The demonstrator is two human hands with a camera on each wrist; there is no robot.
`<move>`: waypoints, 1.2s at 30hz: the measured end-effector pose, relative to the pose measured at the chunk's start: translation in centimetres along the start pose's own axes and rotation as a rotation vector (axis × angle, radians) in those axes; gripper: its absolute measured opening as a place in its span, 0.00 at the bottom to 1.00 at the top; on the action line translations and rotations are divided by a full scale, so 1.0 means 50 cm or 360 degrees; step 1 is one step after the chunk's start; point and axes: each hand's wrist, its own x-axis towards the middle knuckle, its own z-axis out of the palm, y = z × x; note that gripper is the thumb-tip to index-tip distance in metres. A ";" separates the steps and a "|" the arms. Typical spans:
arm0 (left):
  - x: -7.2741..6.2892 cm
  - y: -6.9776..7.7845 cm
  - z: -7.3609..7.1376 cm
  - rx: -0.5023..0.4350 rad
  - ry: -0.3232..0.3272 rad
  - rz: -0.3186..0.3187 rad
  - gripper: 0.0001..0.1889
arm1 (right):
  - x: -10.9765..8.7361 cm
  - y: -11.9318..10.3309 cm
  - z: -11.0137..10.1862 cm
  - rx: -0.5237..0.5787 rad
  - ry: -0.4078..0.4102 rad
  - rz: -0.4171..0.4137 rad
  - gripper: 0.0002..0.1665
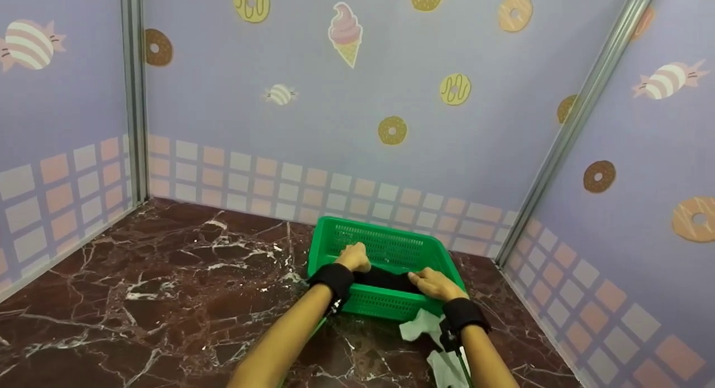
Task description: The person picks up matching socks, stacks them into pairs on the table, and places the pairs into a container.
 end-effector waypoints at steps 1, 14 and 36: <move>-0.006 0.000 0.002 -0.0019 0.0040 0.0027 0.08 | -0.002 0.002 0.001 0.0008 0.0030 -0.0058 0.23; -0.128 -0.007 0.009 -0.0278 0.0643 0.0681 0.06 | -0.141 -0.016 -0.045 0.0198 0.0552 -0.0634 0.08; -0.190 0.068 0.148 -0.0059 0.0603 0.1067 0.14 | -0.194 0.016 0.090 0.0320 0.0240 -0.0161 0.27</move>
